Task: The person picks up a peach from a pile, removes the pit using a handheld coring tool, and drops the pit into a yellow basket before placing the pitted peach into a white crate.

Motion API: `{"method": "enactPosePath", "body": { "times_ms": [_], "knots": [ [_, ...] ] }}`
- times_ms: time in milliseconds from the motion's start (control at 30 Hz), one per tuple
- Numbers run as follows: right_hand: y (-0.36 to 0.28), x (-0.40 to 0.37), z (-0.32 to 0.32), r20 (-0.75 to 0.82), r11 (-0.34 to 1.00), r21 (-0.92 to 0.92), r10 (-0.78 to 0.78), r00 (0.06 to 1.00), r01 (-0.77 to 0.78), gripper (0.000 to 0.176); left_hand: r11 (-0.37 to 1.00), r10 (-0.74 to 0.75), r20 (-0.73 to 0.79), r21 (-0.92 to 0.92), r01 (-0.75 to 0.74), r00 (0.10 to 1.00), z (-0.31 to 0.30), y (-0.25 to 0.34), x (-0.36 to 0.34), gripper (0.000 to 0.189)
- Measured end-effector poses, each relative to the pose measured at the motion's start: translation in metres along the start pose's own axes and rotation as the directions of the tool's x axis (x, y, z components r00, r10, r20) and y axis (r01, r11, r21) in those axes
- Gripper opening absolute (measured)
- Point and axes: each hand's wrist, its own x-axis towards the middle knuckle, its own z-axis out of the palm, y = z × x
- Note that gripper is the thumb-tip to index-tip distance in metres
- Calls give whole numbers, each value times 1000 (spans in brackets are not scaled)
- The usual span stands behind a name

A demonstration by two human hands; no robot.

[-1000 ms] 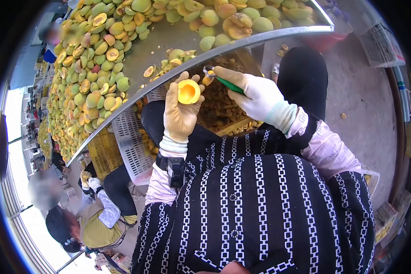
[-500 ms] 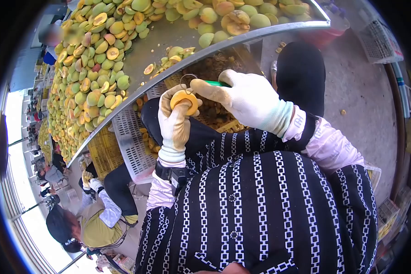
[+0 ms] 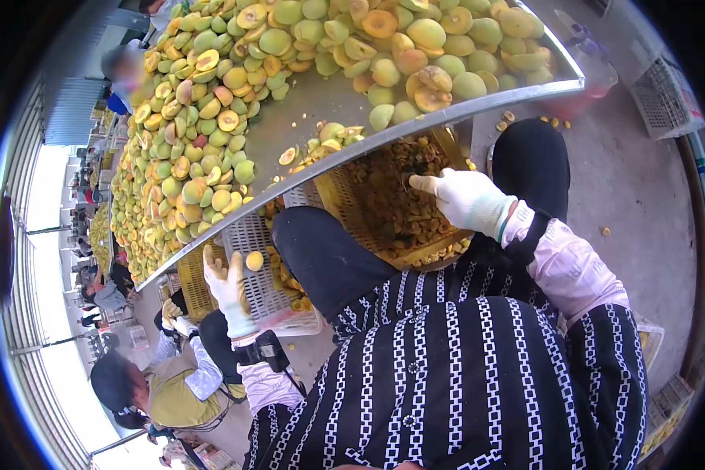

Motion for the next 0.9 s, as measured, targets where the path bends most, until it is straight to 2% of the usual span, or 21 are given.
{"method": "enactPosePath", "body": {
  "times_ms": [33, 133, 200, 333, 400, 433, 467, 533, 567, 633, 667, 700, 733, 767, 800, 867, 900],
  "knots": [
    [3, 4, 0, 52, 1000, 21, 3, 999, -4, 49, 898, -91, 80, -424, 117, 993, 7, 46, 5, 61],
    [11, 15, -1, 123, 994, 97, -54, 991, 42, 47, 792, -7, 281, -584, 177, 960, 53, 107, 50, 49],
    [19, 19, 0, 127, 984, 174, -65, 990, 42, 48, 710, 67, 344, -676, 197, 937, 103, 133, 87, 49],
    [23, 18, -3, 207, 973, 194, 83, 975, -124, 49, 767, 224, 301, -642, 23, 927, 201, 197, 164, 61],
    [23, 18, -7, 232, 958, 255, 74, 970, -134, 49, 688, 240, 288, -724, 47, 927, 249, 223, 195, 69],
    [26, 18, -6, 217, 956, 261, 79, 973, -135, 48, 736, 204, 278, -676, 40, 939, 260, 241, 203, 72],
    [29, 18, -6, 204, 953, 268, 84, 975, -139, 48, 665, 206, 194, -747, 8, 959, 288, 240, 218, 75],
    [32, 21, -8, 219, 948, 271, 108, 970, -167, 48, 923, 158, 84, -367, -117, 984, 322, 233, 241, 72],
    [34, 22, -10, 216, 942, 294, 100, 971, -163, 48, 923, 159, 95, -366, -114, 983, 315, 251, 232, 72],
    [33, 25, -16, 217, 930, 330, 93, 972, -163, 47, 983, 147, 75, 97, -154, 986, 298, 279, 215, 68],
    [34, 25, -15, 217, 928, 334, 97, 971, -167, 47, 970, 204, 70, 122, -211, 976, 299, 274, 217, 56],
    [35, 25, -12, 198, 932, 325, 97, 975, -159, 47, 933, 198, 154, -332, -138, 968, 309, 251, 223, 53],
    [35, 25, -11, 179, 938, 316, 92, 980, -146, 47, 707, 227, 227, -707, 0, 947, 316, 231, 227, 49],
    [33, 26, -17, 239, 943, 288, 99, 966, -168, 48, 592, 118, 300, -787, 176, 947, 294, 234, 210, 43],
    [33, 26, -16, 240, 944, 291, 87, 967, -157, 48, 445, 62, 395, -833, 329, 916, 275, 227, 197, 46],
    [35, 23, -8, 210, 955, 281, 39, 977, -98, 49, 35, 186, 597, -798, 602, 781, 246, 205, 179, 41],
    [37, 22, -4, 226, 952, 294, 17, 974, -85, 50, -69, 296, 581, -779, 623, 758, 231, 195, 165, 44]
  ]
}}
